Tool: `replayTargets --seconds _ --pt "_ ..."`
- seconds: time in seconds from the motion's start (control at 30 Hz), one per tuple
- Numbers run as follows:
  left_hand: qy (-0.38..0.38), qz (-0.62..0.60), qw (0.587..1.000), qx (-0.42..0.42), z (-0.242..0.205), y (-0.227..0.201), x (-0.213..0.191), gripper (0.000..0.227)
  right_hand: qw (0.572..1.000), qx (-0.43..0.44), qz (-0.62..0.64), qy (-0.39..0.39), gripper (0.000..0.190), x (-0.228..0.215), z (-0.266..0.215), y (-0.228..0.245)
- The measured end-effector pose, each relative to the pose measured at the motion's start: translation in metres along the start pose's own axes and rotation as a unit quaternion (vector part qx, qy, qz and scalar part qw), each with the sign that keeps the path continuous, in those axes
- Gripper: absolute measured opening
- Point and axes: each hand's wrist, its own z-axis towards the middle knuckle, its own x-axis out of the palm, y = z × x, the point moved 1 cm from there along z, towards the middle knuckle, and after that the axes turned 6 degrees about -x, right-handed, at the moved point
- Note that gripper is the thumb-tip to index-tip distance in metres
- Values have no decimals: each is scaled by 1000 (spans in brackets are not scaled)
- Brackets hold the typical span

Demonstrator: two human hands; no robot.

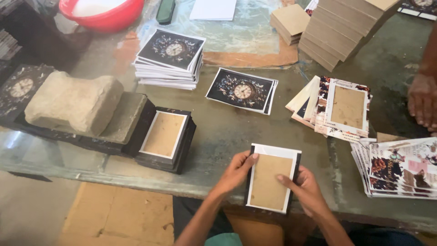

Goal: The person assembles small rectangular cards by placing a printed image onto a cardboard backing and pressing the edges to adhere them. The person handles the cards one at a time, stacking the finished units on the table.

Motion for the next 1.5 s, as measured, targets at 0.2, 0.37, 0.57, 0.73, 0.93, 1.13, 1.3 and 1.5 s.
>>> replayTargets --seconds 0.2,0.37,0.57,0.73,0.93,1.13,1.3,1.5 --pt "-43 2 996 -82 5 57 2 50 993 11 36 -112 46 -11 10 -2" --pt "-185 1 973 -142 -3 56 6 58 992 44 69 -99 35 -11 12 -7" --pt "-180 -127 960 -175 -2 31 10 44 994 47 55 -77 26 -10 9 -7" --pt "-125 -176 963 -163 0 16 3 31 994 69 19 -87 28 -9 16 -7" --pt "-83 -161 970 -166 6 7 -10 27 998 58 2 6 34 -13 24 2" --pt "-75 -141 967 -198 5 -7 -12 21 999 42 -11 30 36 -4 25 17" --pt "-123 -77 956 -256 6 -11 1 45 998 41 -1 40 36 -4 26 10" --pt "-100 -43 990 -93 7 -6 6 76 996 61 -16 57 34 -7 27 1"
